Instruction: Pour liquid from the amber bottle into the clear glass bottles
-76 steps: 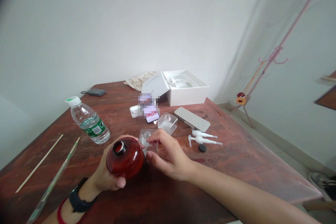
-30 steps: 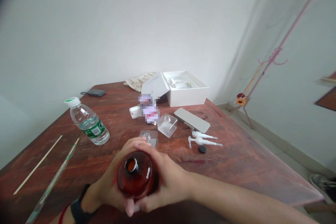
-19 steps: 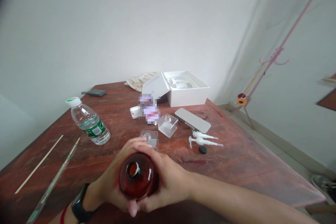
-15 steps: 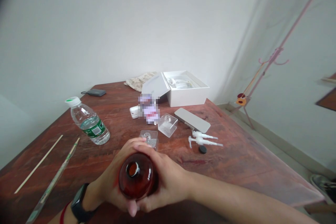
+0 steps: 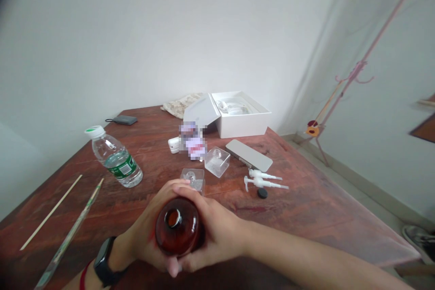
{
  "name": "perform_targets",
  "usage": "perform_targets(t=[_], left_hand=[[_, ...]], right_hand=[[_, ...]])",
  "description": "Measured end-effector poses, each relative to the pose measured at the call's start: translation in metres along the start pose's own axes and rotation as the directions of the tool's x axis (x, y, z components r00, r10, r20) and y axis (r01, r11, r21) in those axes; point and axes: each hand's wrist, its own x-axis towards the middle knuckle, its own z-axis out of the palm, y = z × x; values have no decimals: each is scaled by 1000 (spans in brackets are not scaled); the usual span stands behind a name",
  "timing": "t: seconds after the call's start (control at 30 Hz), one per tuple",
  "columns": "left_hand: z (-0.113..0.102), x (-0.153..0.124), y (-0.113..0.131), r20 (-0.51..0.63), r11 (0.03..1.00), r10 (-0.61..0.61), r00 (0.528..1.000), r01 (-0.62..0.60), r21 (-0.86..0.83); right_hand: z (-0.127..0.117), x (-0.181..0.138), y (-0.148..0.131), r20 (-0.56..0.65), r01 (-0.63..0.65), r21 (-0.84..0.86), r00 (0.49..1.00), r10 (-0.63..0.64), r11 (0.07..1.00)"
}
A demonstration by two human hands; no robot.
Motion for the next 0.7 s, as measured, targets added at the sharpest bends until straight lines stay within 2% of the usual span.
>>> perform_targets(t=[0.23,0.7], left_hand=[[4,0,-3,3,998,-65,998,65,16],[3,1,-1,8,999,-52,999,52,13]], right_hand=[[0,-1,-1,7,-18,-17,1000,18,1000],[-1,-1,-1,17,-28,-24,999,29,999]])
